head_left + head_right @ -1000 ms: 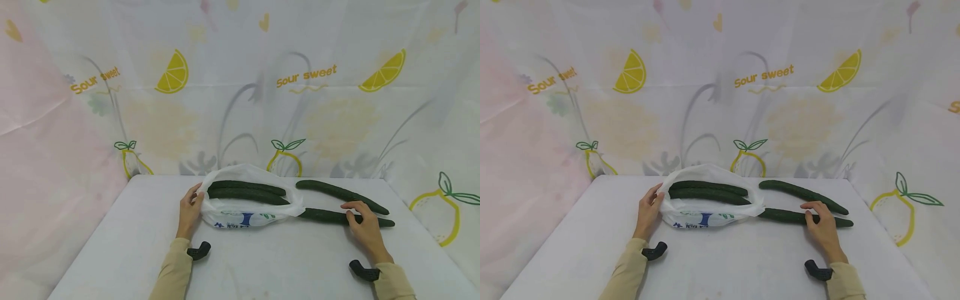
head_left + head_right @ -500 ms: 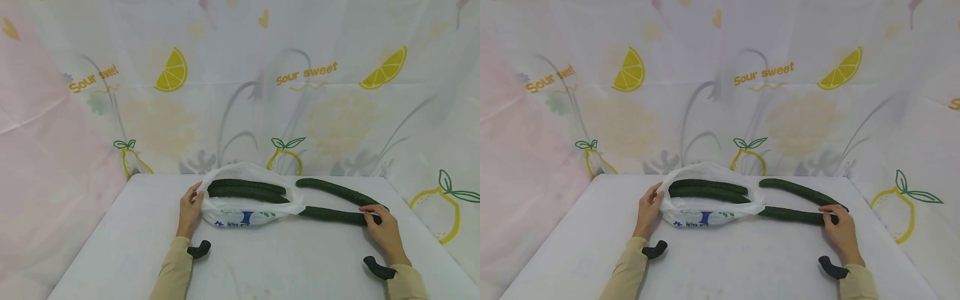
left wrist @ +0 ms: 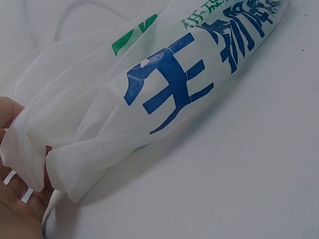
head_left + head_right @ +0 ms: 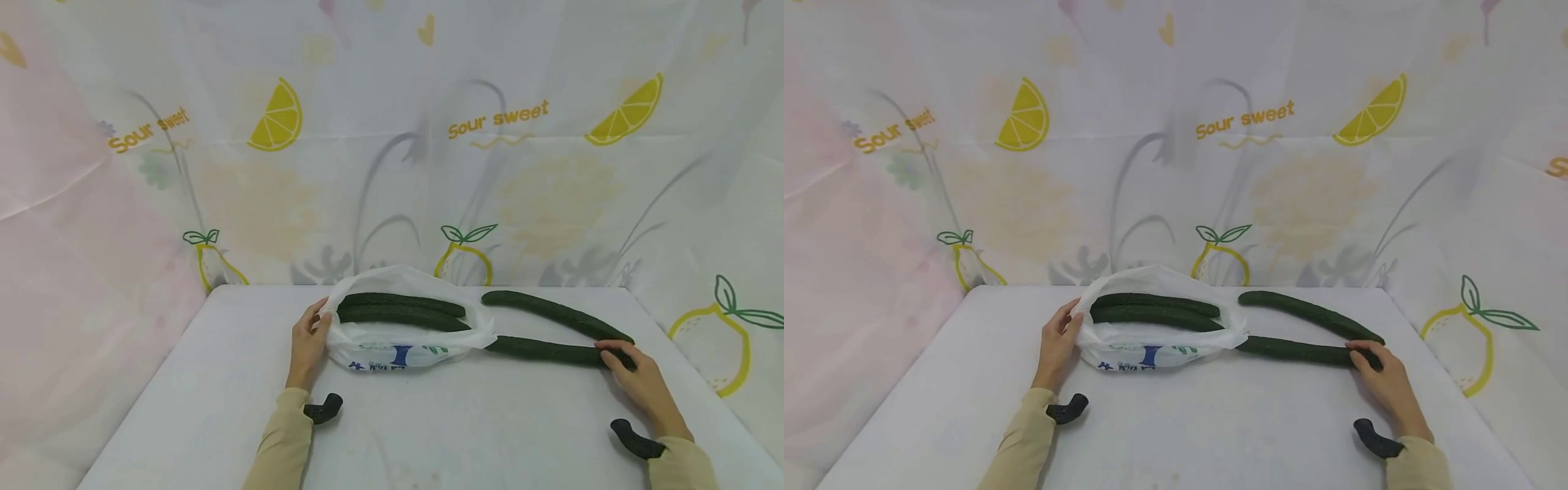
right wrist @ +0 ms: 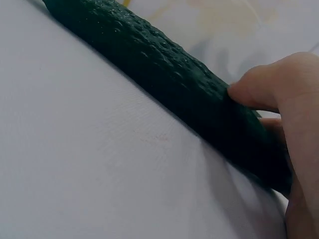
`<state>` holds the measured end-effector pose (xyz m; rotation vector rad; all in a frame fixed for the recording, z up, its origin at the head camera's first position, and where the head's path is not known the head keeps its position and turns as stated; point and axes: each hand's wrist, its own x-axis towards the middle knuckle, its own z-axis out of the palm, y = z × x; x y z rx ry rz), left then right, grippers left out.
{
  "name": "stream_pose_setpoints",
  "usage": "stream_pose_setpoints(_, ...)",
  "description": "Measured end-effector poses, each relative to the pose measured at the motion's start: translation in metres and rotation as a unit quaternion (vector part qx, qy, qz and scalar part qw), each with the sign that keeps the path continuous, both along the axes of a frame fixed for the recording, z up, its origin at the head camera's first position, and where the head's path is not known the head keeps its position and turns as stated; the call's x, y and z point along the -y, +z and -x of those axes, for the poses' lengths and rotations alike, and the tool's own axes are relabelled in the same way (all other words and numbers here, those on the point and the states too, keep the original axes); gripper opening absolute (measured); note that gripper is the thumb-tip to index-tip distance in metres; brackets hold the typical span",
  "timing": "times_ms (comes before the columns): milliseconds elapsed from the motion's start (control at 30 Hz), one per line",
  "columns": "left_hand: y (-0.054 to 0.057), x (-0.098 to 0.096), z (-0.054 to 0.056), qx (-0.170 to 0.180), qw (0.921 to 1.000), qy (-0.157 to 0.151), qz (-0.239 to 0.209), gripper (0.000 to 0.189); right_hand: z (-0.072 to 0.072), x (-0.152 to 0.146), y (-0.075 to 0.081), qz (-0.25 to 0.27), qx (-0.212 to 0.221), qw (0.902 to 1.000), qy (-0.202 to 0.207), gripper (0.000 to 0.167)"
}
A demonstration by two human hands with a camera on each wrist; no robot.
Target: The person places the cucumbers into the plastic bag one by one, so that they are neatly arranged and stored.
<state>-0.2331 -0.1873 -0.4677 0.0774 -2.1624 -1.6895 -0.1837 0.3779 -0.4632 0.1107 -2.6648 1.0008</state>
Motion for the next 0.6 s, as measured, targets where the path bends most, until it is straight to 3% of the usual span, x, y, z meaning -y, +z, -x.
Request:
stream_pose_setpoints(167,-0.001,0.001,0.001,-0.006,1.0000,0.002,0.003,0.035,0.003,0.000,0.004,0.007,0.047,0.9985,0.027,0.040)
stream_pose_setpoints(333,0.001,0.001,-0.001,0.010,0.9999,-0.001,-0.001,0.035,0.004,-0.001,0.006,0.008,0.102,0.9939,0.042,0.052)
stream_pose_setpoints(467,0.014,-0.003,-0.009,0.012,0.9999,-0.009,-0.002,0.036,0.003,-0.003,0.006,0.005,0.124,0.9913,0.043,0.059)
stream_pose_setpoints(600,0.028,-0.009,-0.017,0.003,0.9999,-0.009,0.005,0.036,0.003,-0.004,0.005,0.003,0.117,0.9924,0.040,0.059)
